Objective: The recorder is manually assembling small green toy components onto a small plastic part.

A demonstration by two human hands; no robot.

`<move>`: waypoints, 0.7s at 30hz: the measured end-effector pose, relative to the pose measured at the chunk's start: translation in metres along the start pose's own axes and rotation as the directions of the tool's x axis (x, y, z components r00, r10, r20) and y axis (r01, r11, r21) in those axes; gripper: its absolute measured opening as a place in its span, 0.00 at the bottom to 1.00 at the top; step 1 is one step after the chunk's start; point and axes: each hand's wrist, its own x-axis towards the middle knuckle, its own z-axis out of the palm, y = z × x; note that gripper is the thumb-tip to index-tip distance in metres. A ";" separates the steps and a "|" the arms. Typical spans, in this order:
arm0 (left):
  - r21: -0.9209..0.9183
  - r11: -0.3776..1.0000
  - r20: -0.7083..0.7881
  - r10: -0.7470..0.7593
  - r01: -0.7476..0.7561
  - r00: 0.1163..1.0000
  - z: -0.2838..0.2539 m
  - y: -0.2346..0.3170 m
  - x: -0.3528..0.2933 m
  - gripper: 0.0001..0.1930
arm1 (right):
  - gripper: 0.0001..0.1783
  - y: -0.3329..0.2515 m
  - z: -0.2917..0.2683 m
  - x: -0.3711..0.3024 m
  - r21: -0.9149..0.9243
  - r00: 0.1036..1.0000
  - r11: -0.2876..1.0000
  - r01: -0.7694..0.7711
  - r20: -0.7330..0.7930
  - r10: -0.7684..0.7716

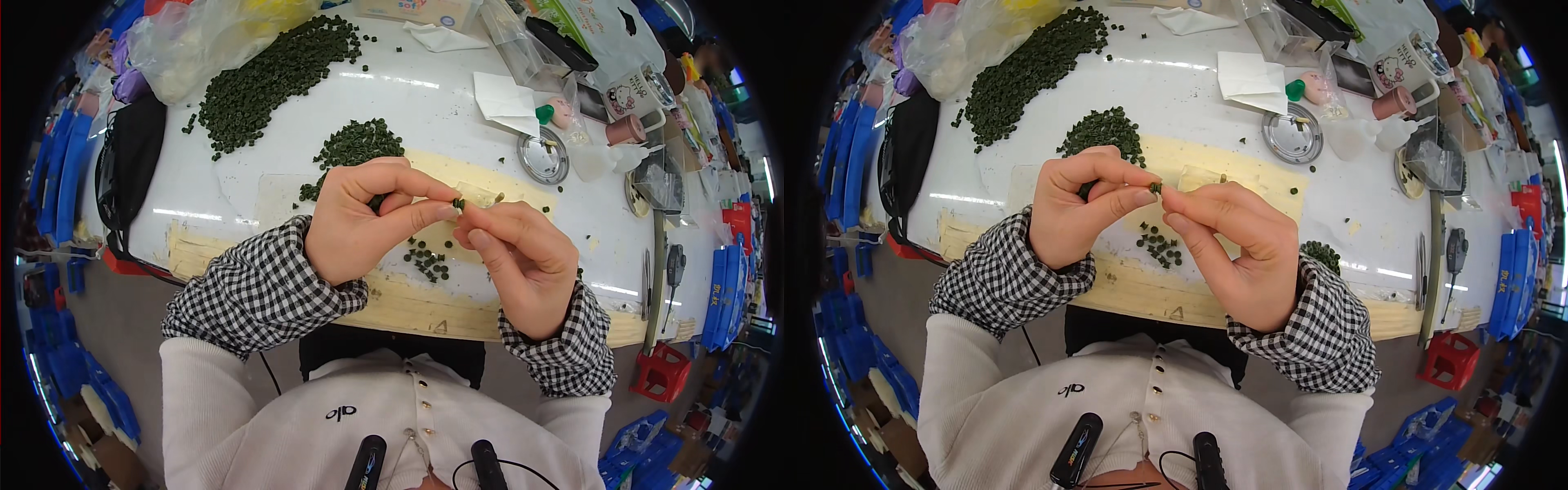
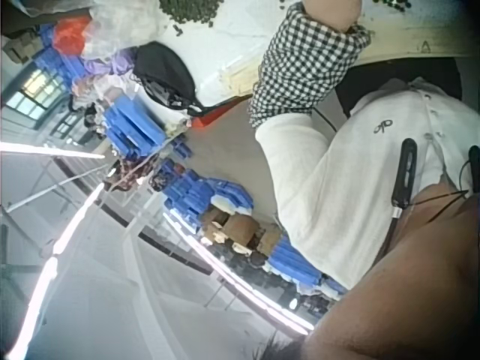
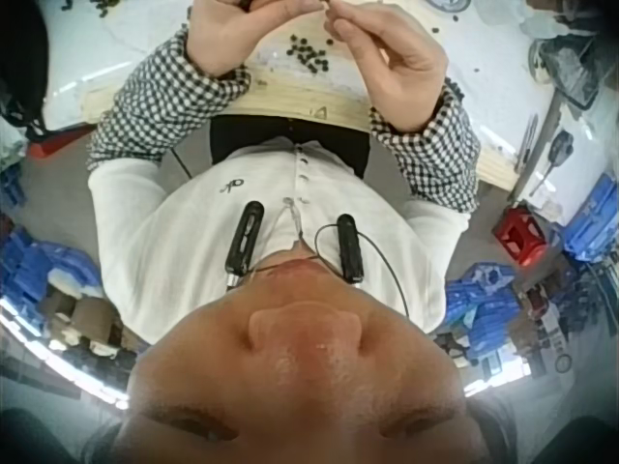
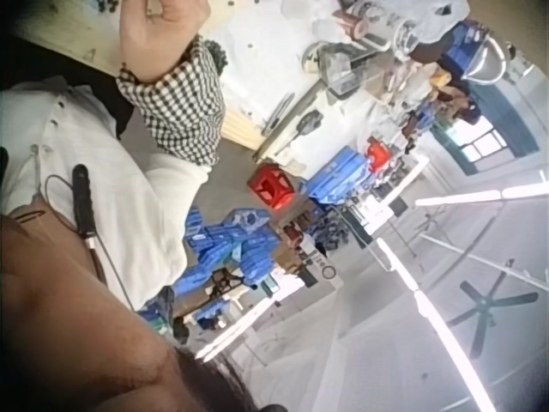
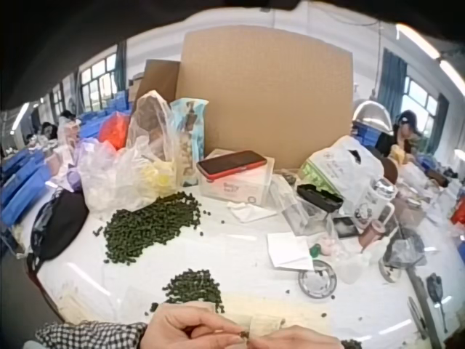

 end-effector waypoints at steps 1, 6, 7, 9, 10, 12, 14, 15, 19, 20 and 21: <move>-0.006 1.000 0.000 -0.002 0.002 1.000 0.000 0.000 0.000 0.09 | 0.15 0.000 0.000 0.000 -0.003 1.000 1.000 0.002 0.001 -0.002; -0.029 0.999 0.001 -0.013 0.013 1.000 0.001 0.000 0.000 0.09 | 0.14 -0.003 0.000 0.001 -0.021 0.999 1.000 -0.001 -0.034 0.000; -0.019 1.000 -0.002 -0.017 0.017 1.000 0.000 0.000 0.000 0.09 | 0.13 -0.005 0.000 0.002 -0.025 0.999 1.000 -0.001 -0.052 0.000; 0.001 1.000 -0.007 -0.026 0.026 1.000 0.000 0.000 0.000 0.09 | 0.11 -0.007 -0.011 0.004 -0.189 0.987 0.981 0.045 -0.141 -0.073; 0.005 1.000 -0.008 -0.026 0.026 1.000 0.000 0.000 0.000 0.09 | 0.10 -0.009 -0.016 0.006 -0.270 0.977 0.961 0.062 -0.179 -0.114; 0.011 1.000 -0.005 -0.024 0.024 1.000 0.000 0.000 0.000 0.09 | 0.08 -0.012 -0.024 0.012 -0.495 0.956 0.868 0.040 -0.234 -0.178; 0.015 1.000 0.001 -0.012 0.012 1.000 0.001 0.001 0.001 0.09 | 0.07 -0.007 -0.034 0.013 -0.560 0.975 0.829 -0.004 -0.187 -0.121; 0.020 1.000 0.003 -0.009 0.009 1.000 0.001 0.001 0.001 0.09 | 0.06 -0.006 -0.034 0.014 -0.572 0.980 0.820 0.010 -0.156 -0.121; 0.018 1.000 0.008 -0.005 0.005 1.000 0.001 -0.002 0.001 0.09 | 0.05 0.003 -0.027 0.017 -0.588 0.990 0.808 0.033 -0.089 -0.105; 0.018 1.000 0.011 -0.003 0.003 1.000 0.001 -0.002 0.001 0.10 | 0.05 0.005 -0.026 0.016 -0.585 0.991 0.811 0.029 -0.087 -0.098; 0.016 1.000 0.013 0.000 0.000 1.000 0.001 -0.002 0.001 0.10 | 0.05 0.005 -0.026 0.017 -0.583 0.994 0.812 -0.008 -0.096 -0.059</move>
